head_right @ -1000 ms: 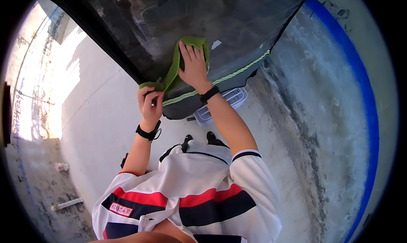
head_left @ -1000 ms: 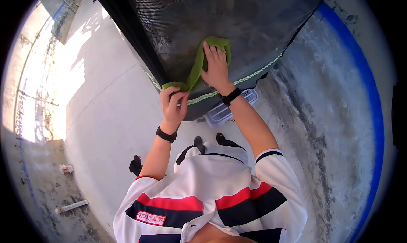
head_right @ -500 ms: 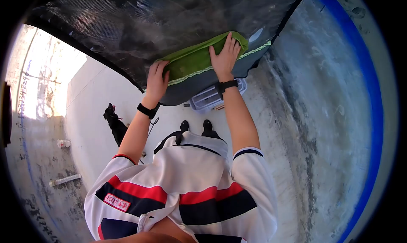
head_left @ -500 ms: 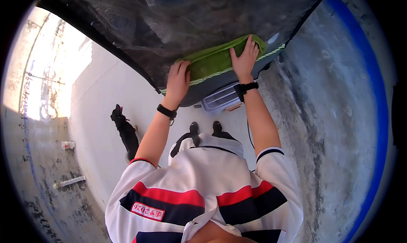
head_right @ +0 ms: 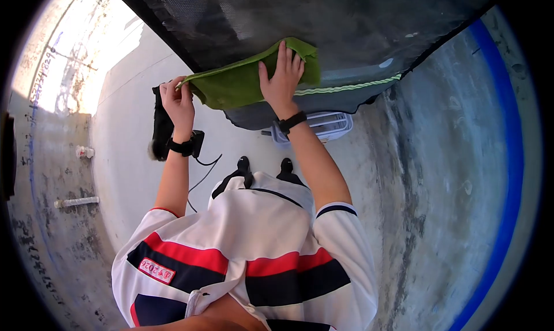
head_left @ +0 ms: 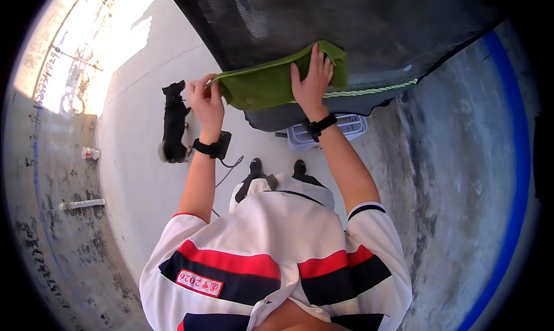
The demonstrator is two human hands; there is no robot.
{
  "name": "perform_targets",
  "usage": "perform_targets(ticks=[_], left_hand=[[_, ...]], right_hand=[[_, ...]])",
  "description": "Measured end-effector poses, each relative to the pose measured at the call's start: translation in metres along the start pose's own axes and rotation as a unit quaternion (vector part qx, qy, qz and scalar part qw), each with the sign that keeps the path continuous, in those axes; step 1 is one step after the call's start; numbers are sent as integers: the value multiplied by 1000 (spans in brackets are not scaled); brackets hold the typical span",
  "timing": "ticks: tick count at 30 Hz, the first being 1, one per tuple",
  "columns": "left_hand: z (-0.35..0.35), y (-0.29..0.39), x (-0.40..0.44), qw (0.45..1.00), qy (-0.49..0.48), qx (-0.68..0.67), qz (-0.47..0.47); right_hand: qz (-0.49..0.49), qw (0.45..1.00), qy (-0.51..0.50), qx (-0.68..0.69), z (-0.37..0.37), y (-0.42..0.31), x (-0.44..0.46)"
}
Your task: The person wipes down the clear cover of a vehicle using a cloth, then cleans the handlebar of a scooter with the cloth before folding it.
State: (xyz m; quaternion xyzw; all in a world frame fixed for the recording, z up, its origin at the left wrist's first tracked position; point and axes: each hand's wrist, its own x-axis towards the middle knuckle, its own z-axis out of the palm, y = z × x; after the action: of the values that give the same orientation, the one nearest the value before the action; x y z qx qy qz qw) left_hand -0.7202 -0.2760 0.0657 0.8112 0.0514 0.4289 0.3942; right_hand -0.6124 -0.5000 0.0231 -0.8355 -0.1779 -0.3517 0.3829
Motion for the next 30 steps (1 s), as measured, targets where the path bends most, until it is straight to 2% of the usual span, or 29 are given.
perform_targets(ticks=[2, 5, 8, 12, 13, 16, 17, 18, 19, 22, 23, 24, 27, 30], left_hand=[[-12, -4, 17, 986, -1, -94, -134], [-18, -15, 46, 973, 23, -171, -151], [-13, -34, 73, 957, 33, -259, -125], [-5, -27, 100, 953, 34, -291, -77], [-5, -26, 106, 954, 5, -292, -62], [10, -6, 117, 909, -49, -413, -4], [14, -3, 118, 896, -97, -434, 1], [15, 3, 119, 900, -131, -412, 50], [15, 12, 119, 883, -166, -436, 43], [34, 11, 105, 848, -240, -472, 17], [39, 5, 98, 848, -249, -467, 22], [39, 6, 94, 822, -250, -511, -19], [39, -16, 79, 848, -256, -464, -25], [39, -33, 68, 862, -263, -433, -18]], right_hand=[[-19, 999, 11, 45, 11, -17, 11], [-71, 994, 33, 77, 12, -47, 32], [-106, 987, 78, 89, 10, -74, 54], [-162, 969, 178, 50, 1, -105, 76], [-179, 962, 203, 28, -1, -111, 81], [-173, 935, 271, 147, 12, -127, 90], [-135, 935, 263, 194, 18, -136, 91], [-97, 932, 253, 241, 23, -150, 91], [-59, 924, 243, 288, 26, -160, 92], [-24, 944, 141, 296, 36, -176, 95], [-41, 968, 127, 213, 43, -166, 94], [-27, 968, 117, 218, 46, -165, 92], [8, 970, 98, 222, 48, -177, 87], [-6, 977, 104, 187, 56, -166, 81]])
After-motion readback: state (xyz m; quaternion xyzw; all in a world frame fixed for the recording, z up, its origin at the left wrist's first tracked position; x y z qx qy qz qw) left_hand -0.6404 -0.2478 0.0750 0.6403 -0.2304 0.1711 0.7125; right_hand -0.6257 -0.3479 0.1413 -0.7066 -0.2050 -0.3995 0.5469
